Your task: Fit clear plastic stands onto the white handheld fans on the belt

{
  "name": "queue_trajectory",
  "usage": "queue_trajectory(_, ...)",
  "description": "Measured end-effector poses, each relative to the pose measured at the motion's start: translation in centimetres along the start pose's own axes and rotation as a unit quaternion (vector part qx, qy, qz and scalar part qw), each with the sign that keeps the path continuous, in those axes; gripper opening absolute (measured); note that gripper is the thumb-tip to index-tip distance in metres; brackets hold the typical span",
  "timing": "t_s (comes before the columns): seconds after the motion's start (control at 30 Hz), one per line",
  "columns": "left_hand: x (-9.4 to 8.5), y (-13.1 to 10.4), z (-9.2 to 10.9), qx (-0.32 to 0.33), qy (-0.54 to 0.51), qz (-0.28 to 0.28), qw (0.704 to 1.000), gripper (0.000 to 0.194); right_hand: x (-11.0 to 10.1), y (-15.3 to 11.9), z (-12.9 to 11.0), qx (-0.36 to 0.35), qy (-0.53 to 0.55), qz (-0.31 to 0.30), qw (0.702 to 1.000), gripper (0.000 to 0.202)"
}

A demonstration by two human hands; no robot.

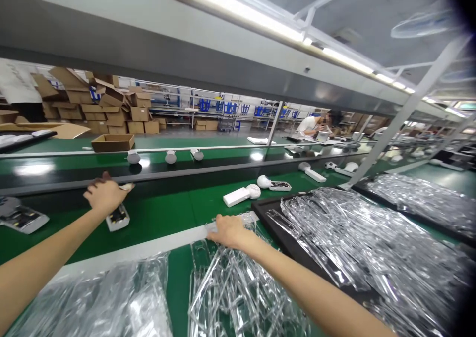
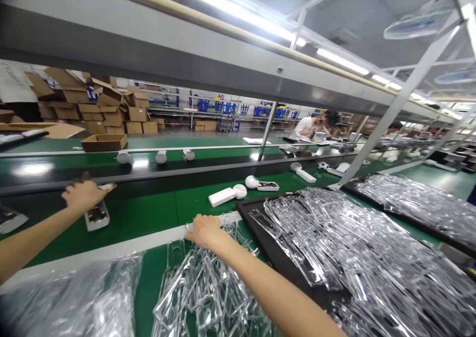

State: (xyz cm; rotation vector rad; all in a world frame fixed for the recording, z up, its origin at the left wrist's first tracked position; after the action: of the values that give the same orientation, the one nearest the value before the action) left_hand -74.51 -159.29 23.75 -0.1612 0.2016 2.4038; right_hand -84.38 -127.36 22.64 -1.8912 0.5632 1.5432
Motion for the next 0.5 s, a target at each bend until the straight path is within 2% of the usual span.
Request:
queue_trajectory(0.07, 3.5, 0.4, 1.7, 0.048, 0.121, 0.012, 0.991, 0.036, 0.2, 0.1, -0.1, -0.004, 0.012, -0.002, 1.0, 0.032)
queue_trajectory(0.1, 6.1, 0.6, 2.5, 0.065, 0.172, 0.002, 0.983, 0.035, 0.1, 0.1, 0.0, -0.01, 0.018, 0.001, 1.0, 0.031)
queue_trajectory(0.17, 12.8, 0.7, 3.5, 0.08, 0.225, -0.059, 0.969, 0.039, -0.3, 0.0, 0.2, -0.027, 0.032, 0.007, 0.999, 0.032)
queue_trajectory(0.23, 20.4, -0.1, 4.2, 0.097, 0.266, -0.142, 0.949, 0.043, -0.5, -0.5, 0.6, -0.053, 0.049, 0.008, 0.997, 0.035)
queue_trajectory(0.3, 27.6, -1.8, 4.6, 0.117, 0.312, -0.214, 0.918, 0.057, -0.4, -1.1, 1.1, -0.075, 0.063, 0.003, 0.995, 0.037)
queue_trajectory(0.37, 33.7, -3.7, 4.8, 0.135, 0.355, -0.277, 0.883, 0.071, -0.1, -1.7, 1.6, -0.092, 0.078, 0.003, 0.993, 0.042)
queue_trajectory(0.43, 38.0, -5.3, 4.4, 0.144, 0.397, -0.323, 0.847, 0.082, 0.5, -2.0, 2.0, -0.11, 0.103, 0.008, 0.989, 0.047)
queue_trajectory(0.5, 40.4, -5.9, 3.7, 0.14, 0.438, -0.347, 0.817, 0.081, 1.3, -1.9, 2.3, -0.132, 0.138, 0.002, 0.982, 0.047)
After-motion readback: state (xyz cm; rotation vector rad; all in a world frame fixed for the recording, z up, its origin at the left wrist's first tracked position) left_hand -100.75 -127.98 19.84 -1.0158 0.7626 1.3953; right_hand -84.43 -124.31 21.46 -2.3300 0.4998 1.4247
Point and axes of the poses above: each hand's wrist, its own y-axis towards the middle knuckle, its own x-axis out of the palm, z = x × y, the point moved 6 cm from there along y, towards the middle knuckle, and after that the axes turned 8 degrees about -x, right-handed, at the moved point
